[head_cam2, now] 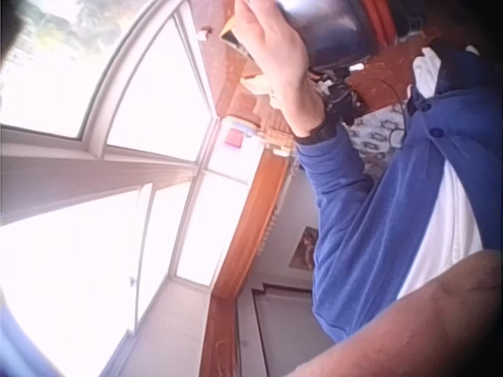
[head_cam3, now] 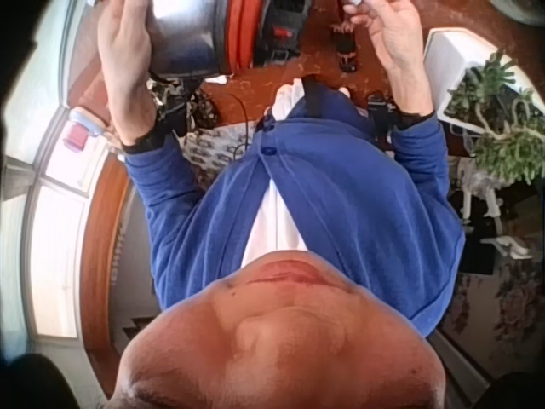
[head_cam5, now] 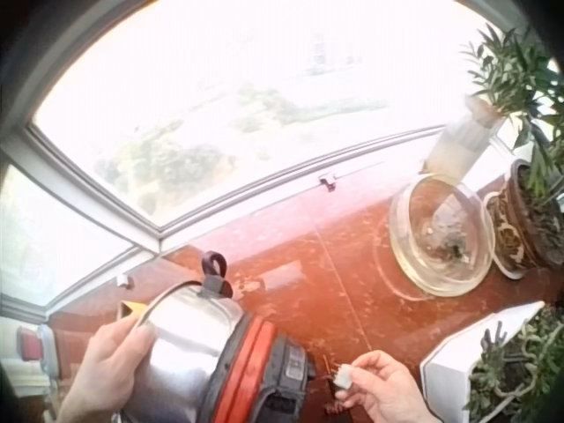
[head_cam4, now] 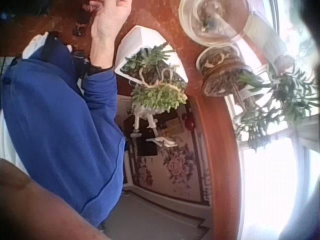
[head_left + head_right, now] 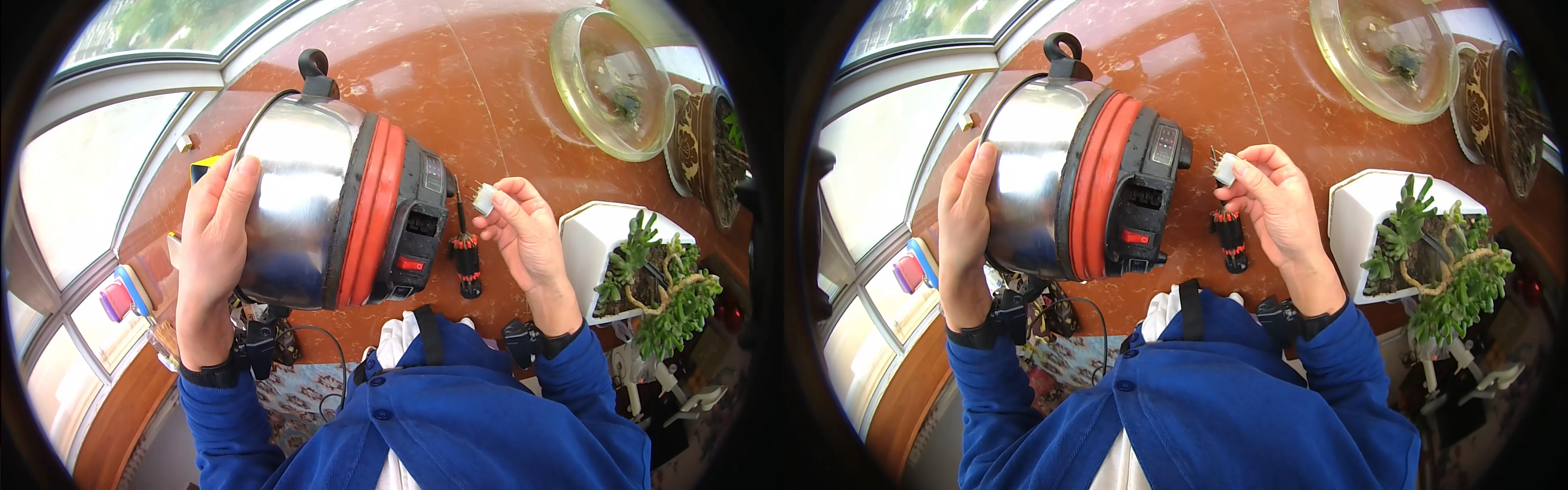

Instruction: The person uses a screwdriver to remove screws from the lid and side of a pressure cooker, wipes the lid with a tissue, and removes a small white plastic component. The person then walks to a drawer, opens it, and rummages through items.

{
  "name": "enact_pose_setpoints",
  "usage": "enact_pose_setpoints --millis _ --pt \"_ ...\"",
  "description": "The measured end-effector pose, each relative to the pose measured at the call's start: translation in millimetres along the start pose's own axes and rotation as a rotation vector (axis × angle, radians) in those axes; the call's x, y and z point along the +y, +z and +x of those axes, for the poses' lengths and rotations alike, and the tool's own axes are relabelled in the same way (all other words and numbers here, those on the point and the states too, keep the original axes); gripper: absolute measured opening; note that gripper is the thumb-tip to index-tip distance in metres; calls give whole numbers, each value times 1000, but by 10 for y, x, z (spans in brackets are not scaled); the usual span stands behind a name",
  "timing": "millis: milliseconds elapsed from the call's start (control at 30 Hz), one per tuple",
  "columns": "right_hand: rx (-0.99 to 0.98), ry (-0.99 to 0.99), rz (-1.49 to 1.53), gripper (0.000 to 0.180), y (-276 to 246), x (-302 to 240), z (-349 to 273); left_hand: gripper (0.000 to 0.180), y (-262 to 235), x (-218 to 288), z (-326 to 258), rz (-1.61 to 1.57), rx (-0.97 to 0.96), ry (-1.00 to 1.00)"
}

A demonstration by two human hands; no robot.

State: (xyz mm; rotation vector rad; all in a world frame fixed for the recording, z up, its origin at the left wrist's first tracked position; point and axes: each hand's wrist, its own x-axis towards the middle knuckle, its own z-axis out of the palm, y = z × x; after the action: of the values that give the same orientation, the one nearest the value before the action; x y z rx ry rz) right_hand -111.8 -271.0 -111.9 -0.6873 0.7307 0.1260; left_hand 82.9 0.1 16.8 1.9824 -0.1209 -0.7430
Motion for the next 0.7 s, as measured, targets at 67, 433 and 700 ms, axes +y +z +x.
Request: enact_pose_setpoints --millis 67,433,700 --pt "89 -52 -163 20 -32 7 34 38 -5 6 -6 -2 -3 -3" --pt "86 -258 -1471 73 -201 468 -395 39 38 20 67 21 41 -14" --pt "96 -248 -1508 76 -334 843 -458 36 2 5 8 12 32 -14"
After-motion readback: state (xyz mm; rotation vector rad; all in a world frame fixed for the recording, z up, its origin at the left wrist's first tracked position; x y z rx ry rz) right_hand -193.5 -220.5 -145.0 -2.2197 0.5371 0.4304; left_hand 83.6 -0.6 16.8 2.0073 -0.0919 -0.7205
